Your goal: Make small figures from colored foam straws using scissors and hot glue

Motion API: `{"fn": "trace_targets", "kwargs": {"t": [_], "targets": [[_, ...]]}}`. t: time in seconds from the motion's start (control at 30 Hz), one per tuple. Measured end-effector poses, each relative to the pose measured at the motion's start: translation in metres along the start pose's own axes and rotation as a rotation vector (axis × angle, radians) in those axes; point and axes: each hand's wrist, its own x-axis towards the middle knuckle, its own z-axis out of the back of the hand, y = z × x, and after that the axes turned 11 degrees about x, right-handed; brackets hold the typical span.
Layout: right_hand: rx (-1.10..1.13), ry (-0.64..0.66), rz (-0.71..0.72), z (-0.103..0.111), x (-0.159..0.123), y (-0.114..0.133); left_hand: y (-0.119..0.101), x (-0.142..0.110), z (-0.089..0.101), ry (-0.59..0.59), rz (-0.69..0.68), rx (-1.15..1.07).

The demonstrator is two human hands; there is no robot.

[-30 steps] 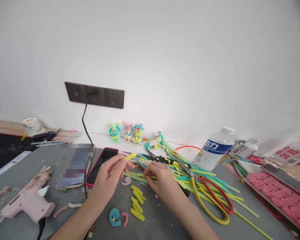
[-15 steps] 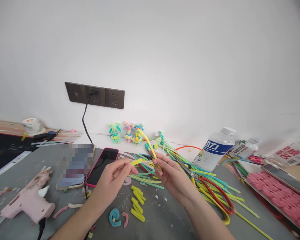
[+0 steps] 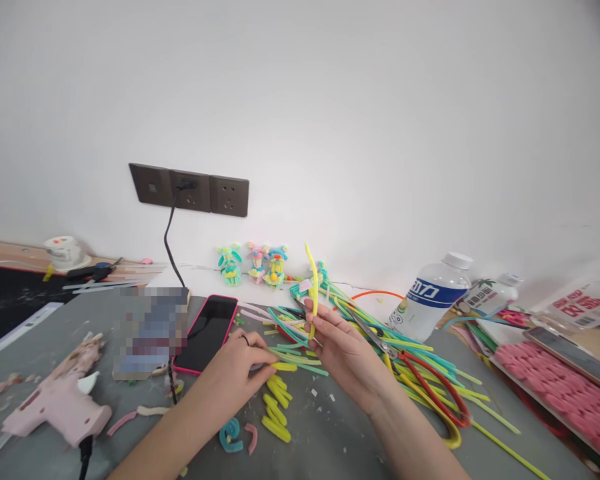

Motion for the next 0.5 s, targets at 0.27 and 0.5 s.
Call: {"fn": "trace_targets", "kwargs": {"t": [0.27, 0.5], "targets": [[0.035, -0.008, 0.014, -0.0004, -0.0003, -0.0015, 0.0040, -0.0019, -0.0063, 0.004, 0.017, 0.044], [0.041, 0.020, -0.003, -0.0028, -0.0021, -0.0034, -0.0008, -0.0007, -0.0026, 0.045, 0.051, 0.035]]}}
